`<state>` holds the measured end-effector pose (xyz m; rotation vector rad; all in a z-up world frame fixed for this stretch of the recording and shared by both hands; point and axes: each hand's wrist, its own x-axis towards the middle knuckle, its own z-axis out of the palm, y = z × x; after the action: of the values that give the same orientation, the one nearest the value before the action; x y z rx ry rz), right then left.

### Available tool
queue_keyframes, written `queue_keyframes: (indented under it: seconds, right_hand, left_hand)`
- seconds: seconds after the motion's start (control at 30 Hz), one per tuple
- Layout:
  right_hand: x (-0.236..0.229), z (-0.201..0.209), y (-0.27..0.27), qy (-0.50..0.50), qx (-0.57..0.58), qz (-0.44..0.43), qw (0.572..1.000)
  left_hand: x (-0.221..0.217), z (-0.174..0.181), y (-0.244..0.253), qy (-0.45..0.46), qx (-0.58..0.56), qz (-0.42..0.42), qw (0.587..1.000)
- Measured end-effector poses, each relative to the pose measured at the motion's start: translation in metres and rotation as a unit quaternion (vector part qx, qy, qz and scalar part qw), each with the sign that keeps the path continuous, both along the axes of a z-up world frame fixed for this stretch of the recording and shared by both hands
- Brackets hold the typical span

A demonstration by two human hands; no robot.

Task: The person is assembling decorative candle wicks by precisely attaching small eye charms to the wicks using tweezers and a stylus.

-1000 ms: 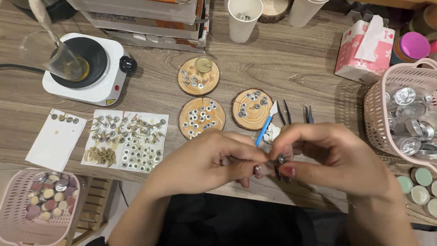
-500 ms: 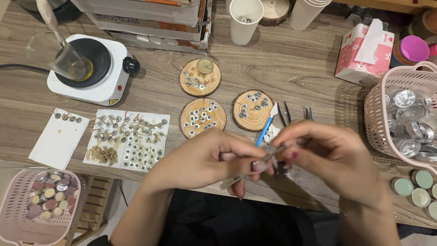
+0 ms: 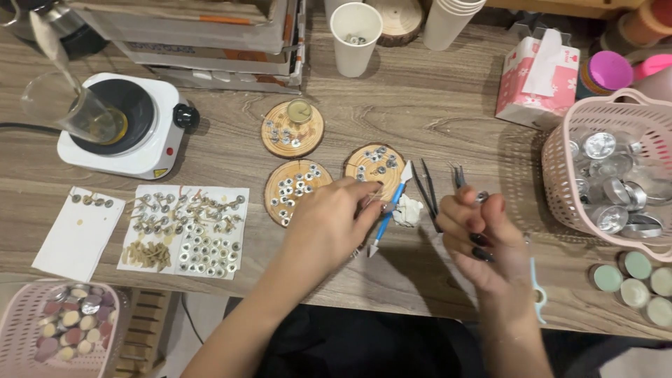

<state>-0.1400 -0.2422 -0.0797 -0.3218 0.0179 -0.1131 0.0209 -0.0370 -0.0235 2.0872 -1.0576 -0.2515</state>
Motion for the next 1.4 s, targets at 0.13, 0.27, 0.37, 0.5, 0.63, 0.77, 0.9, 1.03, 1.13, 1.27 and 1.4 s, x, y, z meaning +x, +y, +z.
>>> queue_keyframes:
  seconds: [0.13, 0.27, 0.37, 0.5, 0.63, 0.77, 0.9, 1.03, 1.13, 1.27, 1.4]
  right_hand:
    - [0.001, 0.002, 0.011, -0.025, 0.075, 0.007, 0.997]
    - [0.003, 0.008, 0.017, -0.051, 0.127, 0.018, 0.99]
    - [0.003, 0.01, 0.018, -0.048, 0.128, 0.016, 0.99]
    - [0.005, 0.014, 0.016, -0.011, 0.085, 0.001, 0.996]
    - [0.009, 0.017, 0.016, 0.019, 0.056, 0.001, 0.998]
    - [0.016, 0.026, 0.018, 0.038, -0.001, 0.003, 0.999]
    - [0.023, 0.05, 0.036, 0.118, -0.308, -0.101, 0.939]
    - [0.031, 0.097, 0.065, 0.138, -0.673, -0.235, 0.688]
    - [0.034, 0.12, 0.077, 0.065, -0.816, -0.273, 0.506]
    - [0.039, 0.134, 0.086, 0.042, -0.847, -0.26, 0.462]
    - [0.046, 0.136, 0.092, 0.04, -0.85, -0.235, 0.47]
  left_hand:
    - [-0.001, -0.011, -0.029, -0.042, 0.061, 0.029, 0.997]
    - [0.001, -0.021, -0.05, -0.07, 0.065, 0.021, 0.995]
    - [0.005, -0.043, -0.061, -0.09, 0.081, 0.02, 0.992]
    - [0.007, -0.072, -0.067, -0.121, 0.132, 0.002, 0.984]
    - [0.002, -0.038, -0.062, -0.118, 0.071, 0.031, 0.99]
    - [-0.002, -0.008, -0.044, -0.127, -0.086, 0.065, 0.986]
    - [-0.013, 0.033, -0.014, 0.266, -0.165, 0.064, 0.947]
    - [-0.015, 0.032, 0.013, 0.451, -0.228, -0.006, 0.863]
    - [-0.014, 0.029, 0.027, 0.497, -0.264, -0.039, 0.826]
    - [-0.011, 0.024, 0.04, 0.532, -0.296, -0.048, 0.792]
    - [-0.011, 0.025, 0.048, 0.539, -0.282, -0.033, 0.793]
